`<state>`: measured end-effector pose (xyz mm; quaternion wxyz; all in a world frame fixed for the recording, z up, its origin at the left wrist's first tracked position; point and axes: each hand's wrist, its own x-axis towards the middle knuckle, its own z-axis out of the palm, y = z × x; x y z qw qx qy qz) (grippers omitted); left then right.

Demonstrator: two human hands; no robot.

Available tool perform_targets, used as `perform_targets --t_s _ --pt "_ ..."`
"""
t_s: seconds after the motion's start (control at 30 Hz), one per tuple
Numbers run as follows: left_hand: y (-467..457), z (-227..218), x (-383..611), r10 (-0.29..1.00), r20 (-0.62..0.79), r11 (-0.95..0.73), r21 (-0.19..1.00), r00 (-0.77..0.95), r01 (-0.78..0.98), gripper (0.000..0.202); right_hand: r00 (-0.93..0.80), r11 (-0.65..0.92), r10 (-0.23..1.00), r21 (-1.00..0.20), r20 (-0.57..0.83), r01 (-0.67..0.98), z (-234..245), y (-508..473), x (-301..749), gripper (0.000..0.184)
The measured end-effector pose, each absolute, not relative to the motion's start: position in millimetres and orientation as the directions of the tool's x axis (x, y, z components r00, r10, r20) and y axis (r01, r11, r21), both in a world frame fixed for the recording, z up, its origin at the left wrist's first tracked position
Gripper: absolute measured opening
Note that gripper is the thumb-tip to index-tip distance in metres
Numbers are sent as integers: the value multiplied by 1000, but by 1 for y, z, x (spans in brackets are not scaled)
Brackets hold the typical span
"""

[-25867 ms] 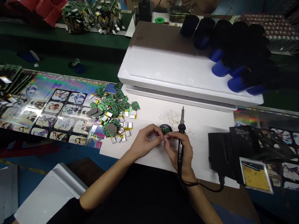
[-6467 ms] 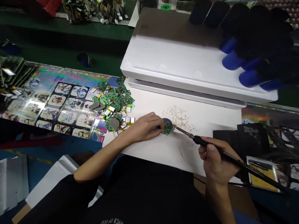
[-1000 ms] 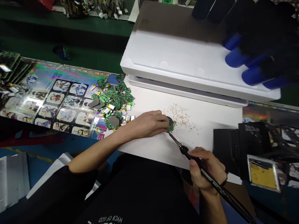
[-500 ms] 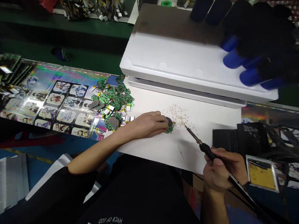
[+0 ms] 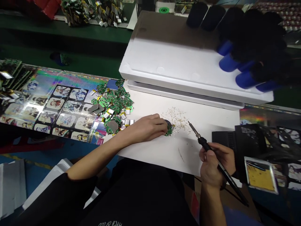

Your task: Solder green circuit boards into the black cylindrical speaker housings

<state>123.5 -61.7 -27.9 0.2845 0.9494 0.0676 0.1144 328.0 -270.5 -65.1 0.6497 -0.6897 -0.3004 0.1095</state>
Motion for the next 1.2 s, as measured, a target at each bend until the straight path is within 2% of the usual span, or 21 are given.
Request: perform_targets --t_s 0.17,0.27,0.37,0.57,0.73,0.83,1.03,1.2 --pt "-74 -40 114 366 257 -753 646 895 123 13 750 10 620 -958 231 287 -73 -260 333 24" --pt "-87 -54 110 478 209 -624 765 853 162 18 739 -7 634 -954 228 300 -76 -252 332 24" --pt "-97 -66 108 550 151 -514 836 822 191 11 722 -15 662 -960 201 281 -78 -244 329 24" --pt "-97 -57 95 563 70 -410 889 823 205 6 655 -36 742 -967 144 253 -89 -234 328 22" --pt "-97 -41 70 610 -38 -309 908 792 282 6 647 -71 754 -965 114 253 -97 -235 329 25" --pt "-98 -35 54 650 -57 -269 915 758 299 7 652 -83 751 -965 105 251 -97 -237 328 25" --pt "-86 -30 24 762 -17 -177 956 647 235 13 667 -45 729 -962 153 270 -95 -239 328 22" --pt "-39 -27 2 890 152 -239 958 429 157 26 708 -6 682 -967 181 254 -93 -237 329 24"
